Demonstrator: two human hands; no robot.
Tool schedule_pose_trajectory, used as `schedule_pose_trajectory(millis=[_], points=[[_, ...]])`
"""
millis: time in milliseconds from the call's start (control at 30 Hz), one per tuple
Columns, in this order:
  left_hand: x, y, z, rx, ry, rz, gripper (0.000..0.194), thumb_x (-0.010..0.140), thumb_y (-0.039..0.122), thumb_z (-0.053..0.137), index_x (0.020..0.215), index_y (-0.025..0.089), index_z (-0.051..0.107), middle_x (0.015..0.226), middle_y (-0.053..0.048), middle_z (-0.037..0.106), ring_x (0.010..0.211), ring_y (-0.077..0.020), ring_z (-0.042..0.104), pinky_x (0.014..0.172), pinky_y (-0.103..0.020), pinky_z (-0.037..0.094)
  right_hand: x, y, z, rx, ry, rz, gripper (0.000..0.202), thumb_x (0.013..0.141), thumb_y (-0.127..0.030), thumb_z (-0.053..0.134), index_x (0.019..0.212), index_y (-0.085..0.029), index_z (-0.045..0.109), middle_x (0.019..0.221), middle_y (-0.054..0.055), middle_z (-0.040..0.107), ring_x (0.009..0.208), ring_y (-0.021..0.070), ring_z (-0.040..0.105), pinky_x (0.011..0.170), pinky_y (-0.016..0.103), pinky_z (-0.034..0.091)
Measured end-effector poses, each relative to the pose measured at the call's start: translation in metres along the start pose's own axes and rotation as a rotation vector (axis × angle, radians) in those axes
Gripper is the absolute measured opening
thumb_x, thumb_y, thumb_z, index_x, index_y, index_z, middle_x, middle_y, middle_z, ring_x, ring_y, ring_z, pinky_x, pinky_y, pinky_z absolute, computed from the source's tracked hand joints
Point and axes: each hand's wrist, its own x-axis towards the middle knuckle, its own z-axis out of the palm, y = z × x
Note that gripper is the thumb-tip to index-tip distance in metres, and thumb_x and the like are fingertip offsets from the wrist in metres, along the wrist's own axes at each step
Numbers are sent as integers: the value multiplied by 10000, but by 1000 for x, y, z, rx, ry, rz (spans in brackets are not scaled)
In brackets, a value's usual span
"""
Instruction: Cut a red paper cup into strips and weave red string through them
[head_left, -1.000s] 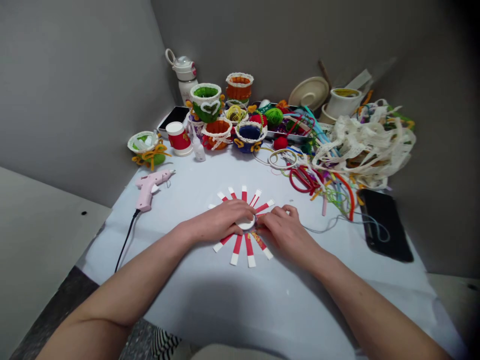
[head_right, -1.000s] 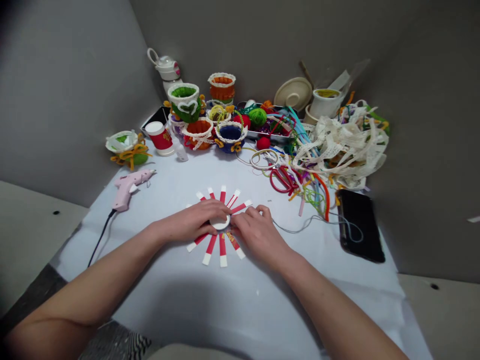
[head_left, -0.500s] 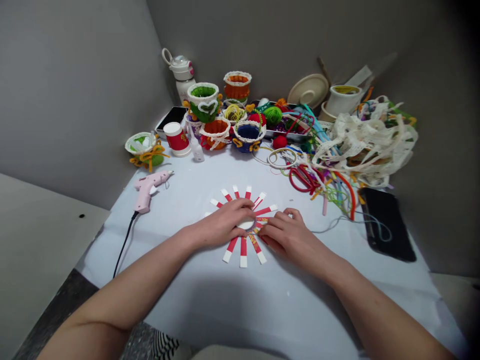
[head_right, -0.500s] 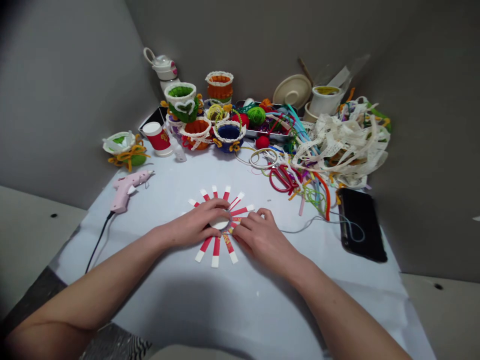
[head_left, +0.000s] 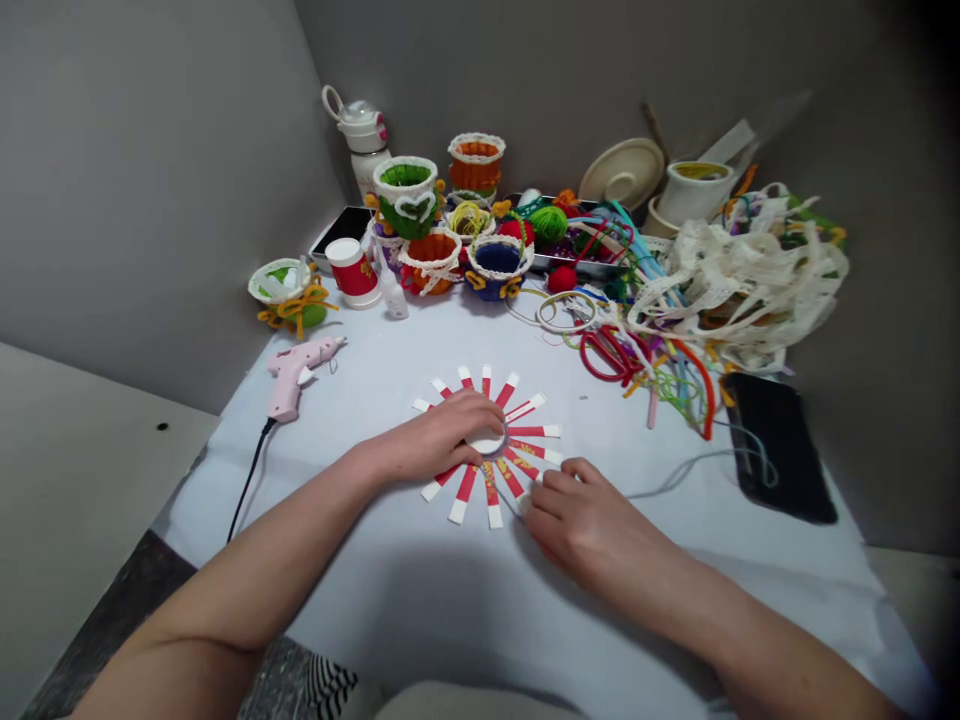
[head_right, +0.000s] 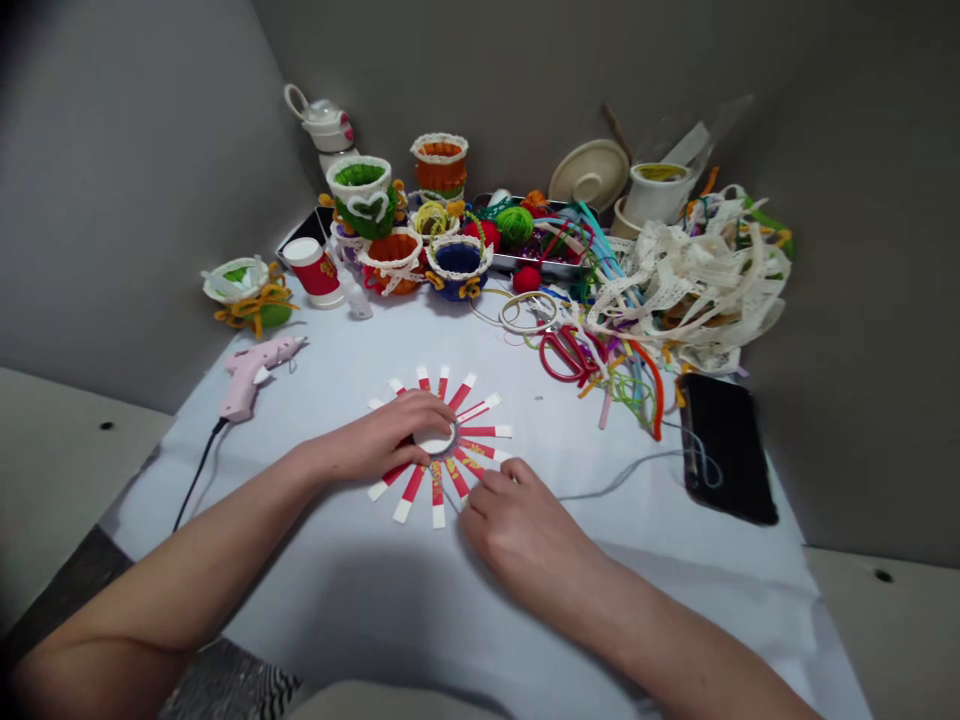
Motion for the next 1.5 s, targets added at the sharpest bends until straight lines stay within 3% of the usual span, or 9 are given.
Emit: schedule_pose_trajectory(millis=[100, 200, 367, 733, 900, 1033, 1233, 1500], points=[[0, 0, 0, -10, -3, -3, 212, 957, 169, 636, 1160, 219, 598, 1281, -111, 623, 1218, -241, 548, 1067, -454, 453, -3, -2, 3, -52, -6, 5, 208, 898, -134, 668, 719, -197, 584, 704, -8, 633, 695, 181, 503, 715, 349, 245], [0, -1, -1, -16, -4, 5, 206, 967, 176, 624, 1166, 222, 597, 1280, -111, 623, 1216, -236, 553, 1070, -451, 450, -7, 4, 0, -119, -11, 101, 202, 873, -93, 661, 716, -198, 590, 690, -5, 637, 673, 184, 502, 698, 350, 237], [0, 0, -1, -33, 1, 8, 222, 953, 150, 630, 1162, 223, 608, 1285, -112, 624, 1219, -239, 553, 1064, -461, 454, -4, 21, -5, -195, 64, 297, 218, 961, -142, 586, 749, -188, 610, 688, 24, 634, 689, 202, 520, 711, 354, 262], [5, 10, 0, -78, -47, 21, 145, 938, 107, 625, 1038, 207, 596, 1230, -104, 641, 1194, -229, 570, 1052, -437, 468, 20, 48, 29, 0, 228, 555, 256, 1012, -223, 485, 783, -188, 594, 717, 38, 646, 723, 195, 528, 783, 344, 297], [4, 12, 0, -68, -38, 36, 194, 917, 94, 617, 1068, 212, 587, 1239, -103, 637, 1212, -235, 561, 1076, -454, 448, 16, 46, 20, 34, 249, 518, 159, 998, -231, 503, 967, -197, 655, 944, 76, 699, 917, 242, 567, 859, 392, 288], [4, 15, 3, -43, -2, 50, 239, 896, 111, 605, 1113, 208, 582, 1228, -103, 630, 1200, -240, 557, 1072, -445, 444, 16, 39, 12, 97, 273, 368, 168, 952, -228, 582, 1101, -211, 657, 1111, 79, 697, 1064, 262, 542, 971, 449, 264], [5, 17, 10, 42, 68, -90, 297, 916, 274, 693, 1182, 205, 580, 1211, -114, 583, 1178, -273, 519, 1017, -446, 458, 19, 36, 17, 145, 207, 280, 122, 1002, -299, 591, 964, -224, 679, 991, 41, 713, 986, 226, 535, 992, 450, 251], [6, 13, 8, 4, 6, -70, 307, 924, 287, 707, 1185, 204, 567, 1184, -109, 623, 1146, -267, 541, 1008, -444, 448, 23, 32, 24, 79, 244, 308, 191, 1011, -234, 542, 849, -194, 635, 870, 40, 680, 903, 211, 520, 968, 434, 265]])
